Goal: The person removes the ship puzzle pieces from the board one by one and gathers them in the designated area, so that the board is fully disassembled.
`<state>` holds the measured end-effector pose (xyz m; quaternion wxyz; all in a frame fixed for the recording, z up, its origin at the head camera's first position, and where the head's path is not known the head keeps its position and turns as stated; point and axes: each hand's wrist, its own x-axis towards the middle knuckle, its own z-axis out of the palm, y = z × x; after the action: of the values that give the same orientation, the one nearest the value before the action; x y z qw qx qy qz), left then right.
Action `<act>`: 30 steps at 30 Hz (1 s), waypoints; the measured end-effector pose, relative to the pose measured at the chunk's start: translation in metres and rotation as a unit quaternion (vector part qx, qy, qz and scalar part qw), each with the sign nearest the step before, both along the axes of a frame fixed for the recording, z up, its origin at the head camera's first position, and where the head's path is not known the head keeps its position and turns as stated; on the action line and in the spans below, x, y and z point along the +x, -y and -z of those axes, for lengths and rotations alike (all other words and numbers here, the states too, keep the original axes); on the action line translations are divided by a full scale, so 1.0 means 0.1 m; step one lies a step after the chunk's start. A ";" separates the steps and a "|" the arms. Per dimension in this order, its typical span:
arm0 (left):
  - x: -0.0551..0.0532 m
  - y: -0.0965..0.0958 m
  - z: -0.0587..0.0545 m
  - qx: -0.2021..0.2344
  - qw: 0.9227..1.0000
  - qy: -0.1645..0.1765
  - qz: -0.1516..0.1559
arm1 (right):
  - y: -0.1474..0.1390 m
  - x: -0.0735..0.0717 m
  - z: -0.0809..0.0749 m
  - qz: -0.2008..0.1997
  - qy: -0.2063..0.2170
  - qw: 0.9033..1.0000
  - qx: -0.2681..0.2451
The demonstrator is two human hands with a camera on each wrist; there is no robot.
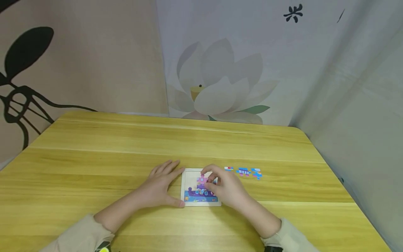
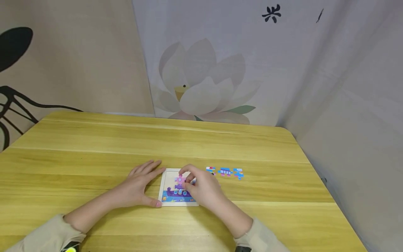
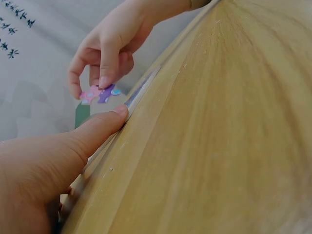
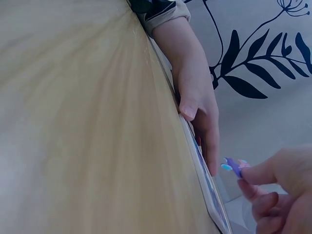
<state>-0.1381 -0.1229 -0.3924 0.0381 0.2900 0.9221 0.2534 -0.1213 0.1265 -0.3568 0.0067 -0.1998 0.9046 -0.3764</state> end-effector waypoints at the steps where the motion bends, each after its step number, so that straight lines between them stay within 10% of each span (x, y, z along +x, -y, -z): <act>1: 0.00 0.00 0.00 -0.001 1.000 -0.001 0.000 | -0.02 0.00 0.00 0.002 0.000 1.000 -0.008; 30: 0.02 0.00 -0.01 0.003 1.000 0.005 0.004 | -0.64 0.09 -0.01 0.067 0.014 0.993 -0.091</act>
<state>-0.1358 -0.1228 -0.3909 0.0431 0.2926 0.9199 0.2576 -0.1121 0.1901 -0.3560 -0.0244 -0.1330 0.8779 -0.4594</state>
